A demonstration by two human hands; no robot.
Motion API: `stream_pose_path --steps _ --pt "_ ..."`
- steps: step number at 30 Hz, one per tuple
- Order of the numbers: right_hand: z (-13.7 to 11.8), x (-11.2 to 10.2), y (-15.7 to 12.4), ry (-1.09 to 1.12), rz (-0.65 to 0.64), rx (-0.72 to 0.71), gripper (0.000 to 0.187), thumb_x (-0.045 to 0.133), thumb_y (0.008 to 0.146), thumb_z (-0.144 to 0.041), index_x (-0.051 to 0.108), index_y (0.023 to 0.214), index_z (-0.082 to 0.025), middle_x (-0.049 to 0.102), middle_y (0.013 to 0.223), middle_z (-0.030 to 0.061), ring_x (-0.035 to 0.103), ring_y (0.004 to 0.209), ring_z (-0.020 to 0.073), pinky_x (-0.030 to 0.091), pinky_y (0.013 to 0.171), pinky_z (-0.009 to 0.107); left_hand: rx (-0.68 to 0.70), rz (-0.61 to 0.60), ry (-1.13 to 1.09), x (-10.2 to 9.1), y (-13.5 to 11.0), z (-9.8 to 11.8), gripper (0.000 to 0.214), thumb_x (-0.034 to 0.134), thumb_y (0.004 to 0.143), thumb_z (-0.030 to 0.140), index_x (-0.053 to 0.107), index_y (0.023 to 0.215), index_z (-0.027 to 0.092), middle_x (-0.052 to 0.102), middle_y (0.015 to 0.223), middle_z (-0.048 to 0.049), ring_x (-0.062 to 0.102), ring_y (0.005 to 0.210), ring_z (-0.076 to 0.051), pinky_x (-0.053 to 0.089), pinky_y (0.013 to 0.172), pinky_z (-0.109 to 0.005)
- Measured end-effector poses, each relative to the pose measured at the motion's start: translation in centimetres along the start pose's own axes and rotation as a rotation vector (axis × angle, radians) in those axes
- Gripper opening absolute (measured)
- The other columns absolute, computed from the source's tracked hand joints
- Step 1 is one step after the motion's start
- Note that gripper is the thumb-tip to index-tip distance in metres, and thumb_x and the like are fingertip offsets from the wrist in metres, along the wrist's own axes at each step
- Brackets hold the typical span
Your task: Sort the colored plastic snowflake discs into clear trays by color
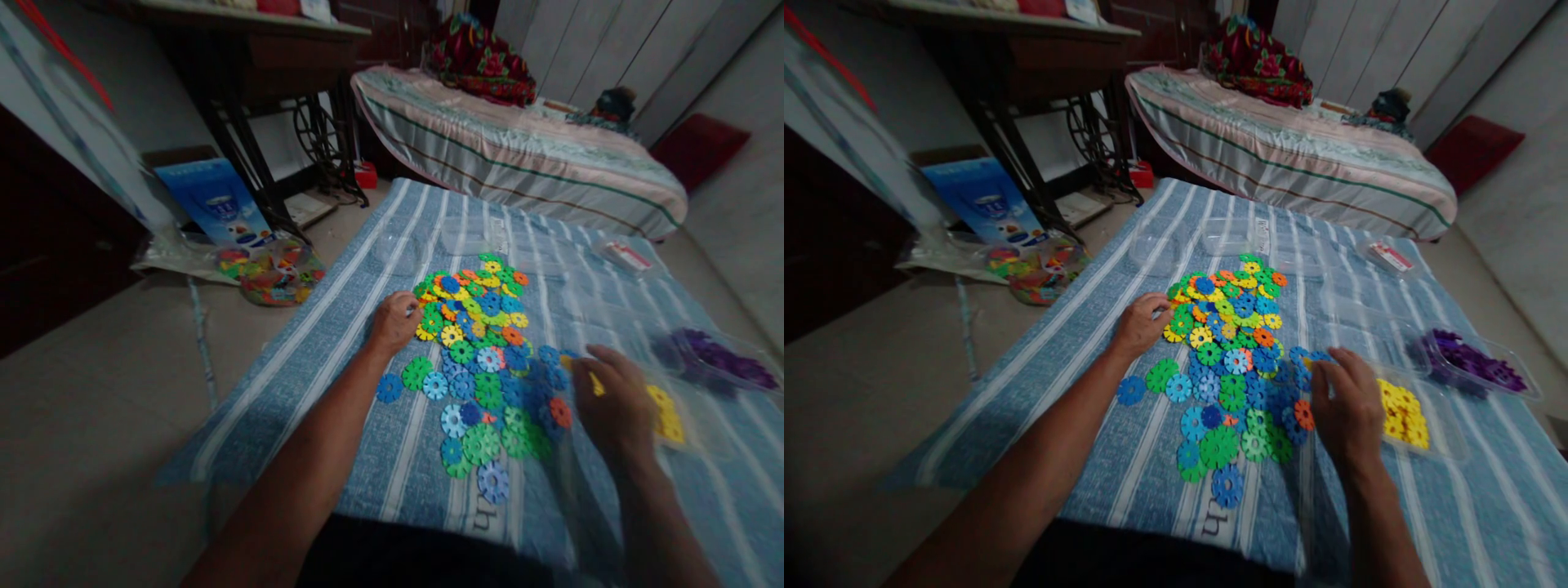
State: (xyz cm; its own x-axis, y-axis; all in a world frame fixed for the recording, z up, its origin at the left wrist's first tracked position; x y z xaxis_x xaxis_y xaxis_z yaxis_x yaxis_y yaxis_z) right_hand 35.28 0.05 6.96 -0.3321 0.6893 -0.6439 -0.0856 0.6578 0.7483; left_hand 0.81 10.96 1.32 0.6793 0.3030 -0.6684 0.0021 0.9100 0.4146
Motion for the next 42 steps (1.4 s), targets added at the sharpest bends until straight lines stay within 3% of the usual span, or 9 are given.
stream_pose_path --steps 3,6,9,13,18,23,32,38,42 --pt "6.0 -3.1 -0.5 -0.313 0.051 0.082 0.031 0.053 0.089 -0.04 0.067 0.069 -0.021 0.071 0.084 0.0133 0.063 0.075 0.0258 0.049 0.068 0.04 -0.006 0.007 0.001 0.0 0.1 0.0 0.006 0.06 0.081 0.02 0.066 0.08 0.021 0.072 0.102 -0.0051 0.067 0.103 -0.021 0.053 0.098 -0.035" --pt "7.7 -3.5 -1.1 -0.423 -0.002 0.137 0.038 0.048 0.09 -0.046 0.07 0.076 -0.019 0.07 0.082 0.0152 0.06 0.071 0.0281 0.045 0.063 0.041 -0.002 0.009 -0.002 -0.1 0.1 0.2 0.006 0.059 0.08 0.02 0.065 0.079 0.021 0.072 0.103 -0.0057 0.067 0.103 -0.021 0.053 0.098 -0.035" --pt "3.6 -0.9 -1.3 -0.216 -0.082 0.099 0.034 0.049 0.091 -0.043 0.071 0.082 -0.018 0.07 0.088 0.0135 0.062 0.08 0.0272 0.049 0.071 0.041 0.006 0.01 -0.003 -0.3 0.1 0.4 0.007 0.059 0.08 0.02 0.065 0.078 0.021 0.073 0.101 -0.0058 0.067 0.101 -0.021 0.054 0.097 -0.036" --pt "-6.2 3.9 -0.6 0.09 -0.187 -0.065 0.021 0.053 0.094 -0.032 0.071 0.094 -0.022 0.069 0.106 0.0116 0.061 0.106 0.0266 0.051 0.092 0.044 0.014 0.005 0.0 -0.5 0.1 0.4 0.008 0.058 0.081 0.02 0.064 0.076 0.022 0.073 0.1 -0.0048 0.067 0.101 -0.02 0.054 0.096 -0.036" --pt "-13.4 8.1 1.2 0.128 -0.353 -0.119 0.02 0.057 0.094 -0.031 0.07 0.102 -0.019 0.064 0.122 0.0151 0.049 0.126 0.0314 0.045 0.102 0.046 0.016 0.007 0.009 -0.4 0.1 0.3 0.008 0.058 0.081 0.018 0.064 0.078 0.022 0.073 0.099 -0.0048 0.067 0.102 -0.02 0.053 0.098 -0.035" --pt "-14.6 10.4 1.8 0.038 -0.467 -0.118 0.018 0.06 0.093 -0.031 0.07 0.099 -0.017 0.063 0.118 0.0162 0.047 0.123 0.0331 0.041 0.101 0.047 0.011 0.007 0.004 -0.4 0.0 0.3 0.007 0.059 0.082 0.019 0.065 0.079 0.022 0.073 0.102 -0.0049 0.067 0.104 -0.02 0.053 0.099 -0.035" --pt "-14.4 10.8 1.0 0.08 -0.372 -0.159 0.027 0.046 0.096 -0.014 0.068 0.083 -0.018 0.066 0.104 0.0127 0.049 0.115 0.0285 0.038 0.099 0.044 0.012 0.008 0.0 -0.4 0.0 0.3 0.007 0.059 0.081 0.018 0.065 0.08 0.022 0.073 0.102 -0.005 0.068 0.102 -0.02 0.054 0.097 -0.035" --pt "-14.4 10.9 1.1 0.037 -0.312 -0.119 0.022 0.054 0.096 -0.033 0.069 0.102 -0.018 0.064 0.119 0.015 0.047 0.12 0.0318 0.037 0.102 0.048 0.023 0.024 -0.004 -0.4 0.0 0.3 0.009 0.057 0.081 0.019 0.065 0.079 0.022 0.073 0.1 -0.0049 0.068 0.102 -0.02 0.054 0.097 -0.036" --pt "-14.6 11.1 1.2 0.001 -0.317 -0.14 0.019 0.053 0.097 -0.028 0.069 0.091 -0.019 0.066 0.111 0.0129 0.05 0.118 0.0301 0.038 0.099 0.045 0.025 0.022 -0.008 -0.4 0.1 0.2 0.008 0.058 0.081 0.019 0.065 0.079 0.022 0.073 0.1 -0.0052 0.068 0.102 -0.02 0.054 0.098 -0.036"
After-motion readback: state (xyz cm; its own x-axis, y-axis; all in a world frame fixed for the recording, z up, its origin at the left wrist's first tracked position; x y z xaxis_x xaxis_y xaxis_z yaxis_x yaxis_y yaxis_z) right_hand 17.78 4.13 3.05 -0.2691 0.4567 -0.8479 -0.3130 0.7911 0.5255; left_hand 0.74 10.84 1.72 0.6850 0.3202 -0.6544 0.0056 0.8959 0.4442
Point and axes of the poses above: each hand's wrist, its own y-axis towards the middle knuckle, its own x-axis out of the palm, z = x × y, the point moved 5 cm from there along y, towards the middle knuckle
